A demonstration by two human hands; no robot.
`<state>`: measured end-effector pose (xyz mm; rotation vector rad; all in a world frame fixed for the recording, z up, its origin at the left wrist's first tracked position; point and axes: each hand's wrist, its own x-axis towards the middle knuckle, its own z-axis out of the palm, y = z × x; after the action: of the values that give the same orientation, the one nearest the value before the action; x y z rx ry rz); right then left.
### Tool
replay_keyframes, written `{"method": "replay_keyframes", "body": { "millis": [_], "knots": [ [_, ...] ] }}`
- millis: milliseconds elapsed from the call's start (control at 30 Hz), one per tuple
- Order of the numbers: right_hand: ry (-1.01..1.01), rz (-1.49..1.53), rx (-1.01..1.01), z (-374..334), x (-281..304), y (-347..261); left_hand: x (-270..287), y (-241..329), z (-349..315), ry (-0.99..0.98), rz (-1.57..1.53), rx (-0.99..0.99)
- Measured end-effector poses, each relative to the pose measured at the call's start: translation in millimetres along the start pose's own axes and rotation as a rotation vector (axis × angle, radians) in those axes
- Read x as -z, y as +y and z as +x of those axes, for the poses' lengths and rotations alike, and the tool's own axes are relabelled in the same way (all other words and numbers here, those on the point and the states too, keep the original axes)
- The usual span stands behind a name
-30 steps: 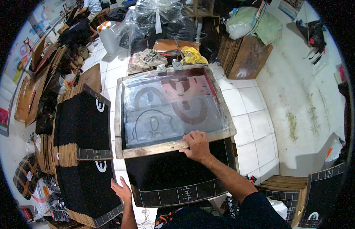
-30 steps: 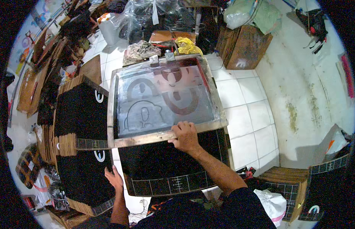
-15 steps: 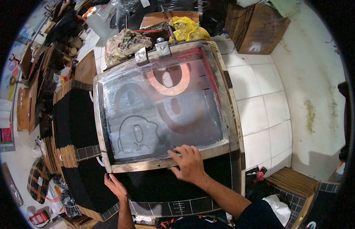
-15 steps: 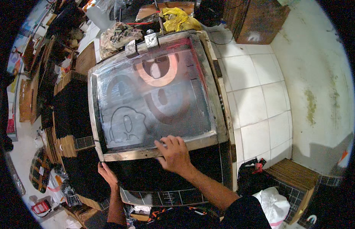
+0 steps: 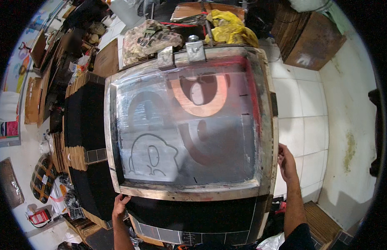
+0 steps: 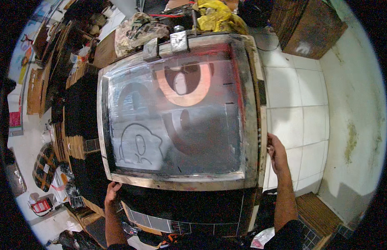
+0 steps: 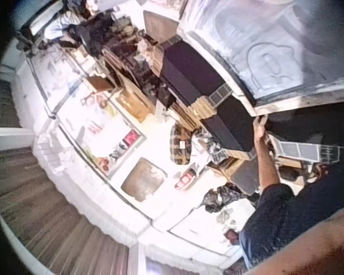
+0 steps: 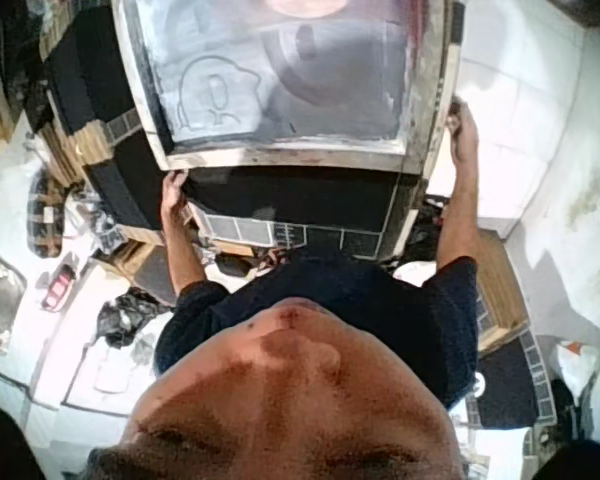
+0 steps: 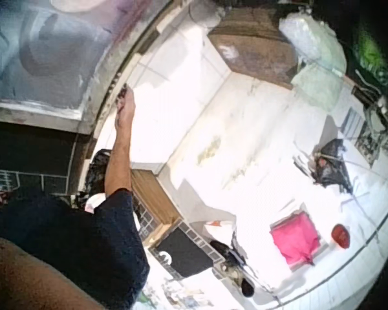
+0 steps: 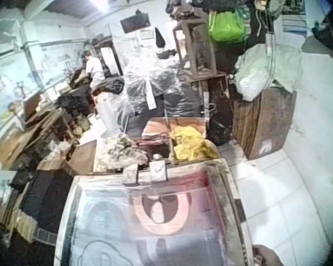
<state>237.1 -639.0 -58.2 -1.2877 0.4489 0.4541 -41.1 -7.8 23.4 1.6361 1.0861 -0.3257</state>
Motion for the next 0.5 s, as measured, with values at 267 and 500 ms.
{"method": "replay_keyframes", "body": {
  "millis": [267, 500],
  "knots": [
    [-0.231, 0.508, -0.178, 31.9, -21.3, 15.4, 48.4, -55.4, 61.1, -0.203, 0.045, 0.009],
    [-0.097, 0.630, 0.012, 60.9, -50.7, 10.4, 70.2, -88.0, 61.3, -0.113, -0.098, 0.117]
  ]
}}
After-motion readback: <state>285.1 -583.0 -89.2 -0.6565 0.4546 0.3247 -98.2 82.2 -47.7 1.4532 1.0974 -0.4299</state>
